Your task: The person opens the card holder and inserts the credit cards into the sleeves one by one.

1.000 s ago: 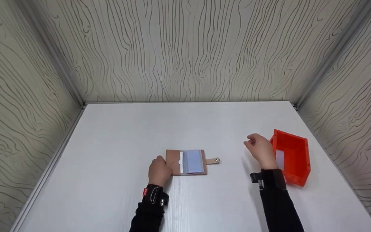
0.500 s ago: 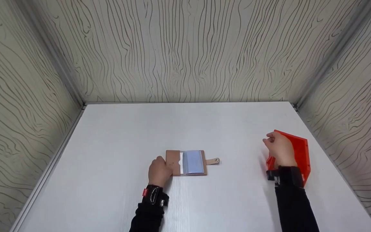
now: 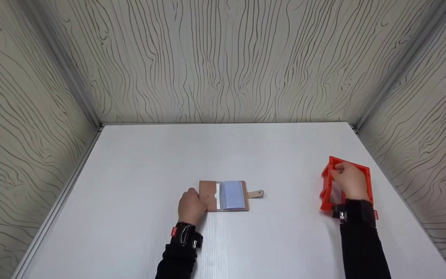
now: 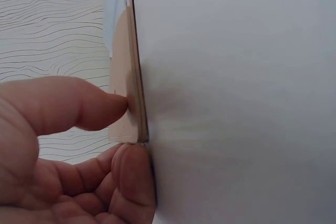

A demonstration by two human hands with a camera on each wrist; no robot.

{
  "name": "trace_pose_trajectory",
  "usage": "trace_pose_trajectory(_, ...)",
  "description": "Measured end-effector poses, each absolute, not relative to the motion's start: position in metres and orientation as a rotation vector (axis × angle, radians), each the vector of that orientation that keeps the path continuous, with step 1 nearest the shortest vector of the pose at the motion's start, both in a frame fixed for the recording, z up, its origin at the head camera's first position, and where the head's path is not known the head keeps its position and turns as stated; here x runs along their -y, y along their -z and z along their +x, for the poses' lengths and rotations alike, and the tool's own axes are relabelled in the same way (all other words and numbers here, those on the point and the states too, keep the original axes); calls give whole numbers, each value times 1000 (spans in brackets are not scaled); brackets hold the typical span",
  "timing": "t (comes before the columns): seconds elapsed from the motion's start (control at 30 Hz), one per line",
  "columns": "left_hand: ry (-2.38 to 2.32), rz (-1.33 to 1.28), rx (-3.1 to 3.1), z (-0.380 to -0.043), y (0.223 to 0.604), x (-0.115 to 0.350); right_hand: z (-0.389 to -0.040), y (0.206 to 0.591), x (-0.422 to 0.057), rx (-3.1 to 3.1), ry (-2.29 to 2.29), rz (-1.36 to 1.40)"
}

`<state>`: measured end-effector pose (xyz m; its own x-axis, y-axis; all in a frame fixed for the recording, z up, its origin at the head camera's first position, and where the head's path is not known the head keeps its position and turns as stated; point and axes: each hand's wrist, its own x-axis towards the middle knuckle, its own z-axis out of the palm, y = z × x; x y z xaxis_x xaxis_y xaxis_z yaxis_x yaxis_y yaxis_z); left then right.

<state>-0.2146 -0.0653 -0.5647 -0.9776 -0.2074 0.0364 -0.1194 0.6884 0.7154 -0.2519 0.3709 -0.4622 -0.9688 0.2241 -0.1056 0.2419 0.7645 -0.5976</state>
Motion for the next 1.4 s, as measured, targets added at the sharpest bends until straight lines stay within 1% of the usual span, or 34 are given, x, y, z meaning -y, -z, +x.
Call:
trace_pose_trajectory(0.47, 1176, 265, 2786, -214, 565, 65, -256, 475, -398, -2825, 835, 435)
trace_pose_trajectory(0.77, 1176, 225, 2746, -212, 563, 65, -254, 481, -403, -2790, 811, 432)
trace_pose_trajectory(1.0, 1171, 235, 2744, -212, 563, 65, -253, 490, -402, -2738, 915, 522)
trace_pose_trajectory(1.27, 1158, 215, 2716, -211, 563, 66, -254, 493, -403, -2748, 829, 483)
trace_pose_trajectory(1.4, 1161, 220, 2724, -212, 563, 65, -254, 497, -404, -2712, 854, 514)
